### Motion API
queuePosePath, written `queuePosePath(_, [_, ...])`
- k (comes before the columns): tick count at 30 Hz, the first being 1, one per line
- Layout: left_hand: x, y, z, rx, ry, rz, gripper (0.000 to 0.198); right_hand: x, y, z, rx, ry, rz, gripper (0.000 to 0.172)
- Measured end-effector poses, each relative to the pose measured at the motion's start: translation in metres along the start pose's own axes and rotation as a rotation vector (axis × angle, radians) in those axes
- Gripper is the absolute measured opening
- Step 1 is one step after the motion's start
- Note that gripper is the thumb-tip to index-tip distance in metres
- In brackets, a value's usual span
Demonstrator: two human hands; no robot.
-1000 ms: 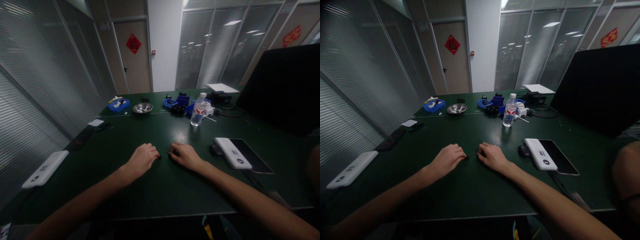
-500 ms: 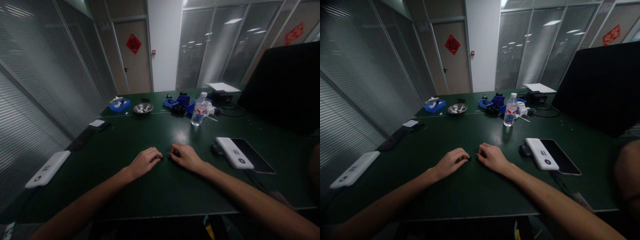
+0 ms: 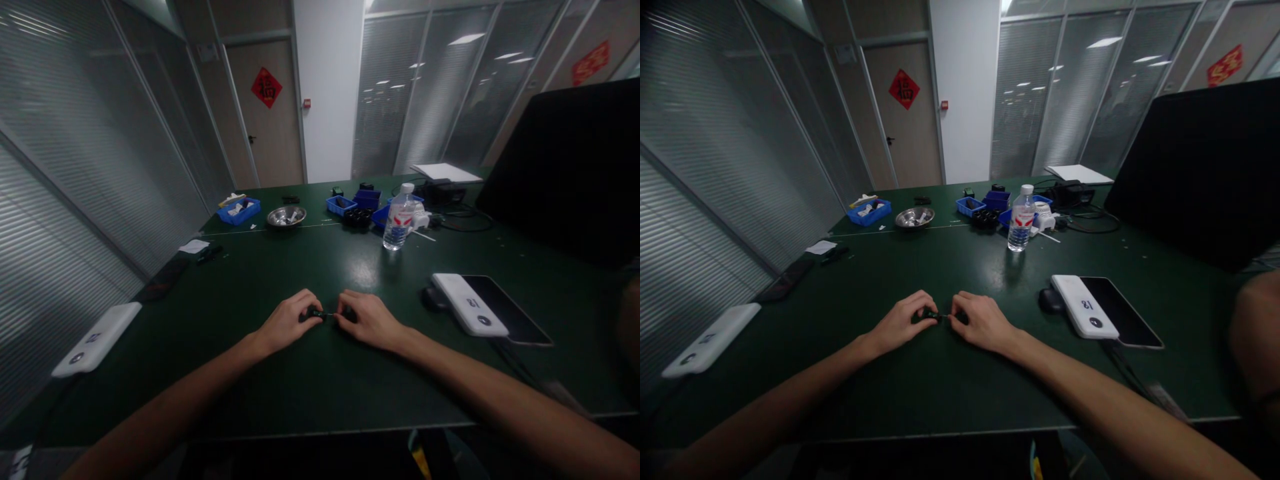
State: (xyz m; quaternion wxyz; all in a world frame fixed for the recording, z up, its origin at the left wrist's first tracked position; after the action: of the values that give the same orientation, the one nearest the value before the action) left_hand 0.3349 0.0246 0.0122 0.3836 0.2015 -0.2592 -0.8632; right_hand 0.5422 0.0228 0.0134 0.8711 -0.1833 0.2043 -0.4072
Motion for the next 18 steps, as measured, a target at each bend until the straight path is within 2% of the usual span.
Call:
queuePosePath(11, [-0.0015, -0.0007, -0.0005, 0.046, -0.030, -0.015, 0.021, 0.0000, -0.0002, -0.0011, 0.007, -0.034, 0.009, 0.006])
queuePosePath(18, [-0.0014, 0.0012, -0.0019, -0.016, -0.040, -0.063, 0.022, 0.0007, -0.0017, -0.0015, -0.006, -0.013, 0.042, 0.005])
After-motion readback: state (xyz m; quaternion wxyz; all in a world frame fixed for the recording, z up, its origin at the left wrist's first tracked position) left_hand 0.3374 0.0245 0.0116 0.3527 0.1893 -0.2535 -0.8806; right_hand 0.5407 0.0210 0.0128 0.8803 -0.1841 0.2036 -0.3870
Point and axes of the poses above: each hand's wrist, its own x-axis away from the middle knuckle, its own z-axis out of the back of the hand, y = z × x, the point moved 4 cm from there along -x, towards the middle knuckle, and after that the axes turned 2 degrees about -y, right-handed, at the moved point
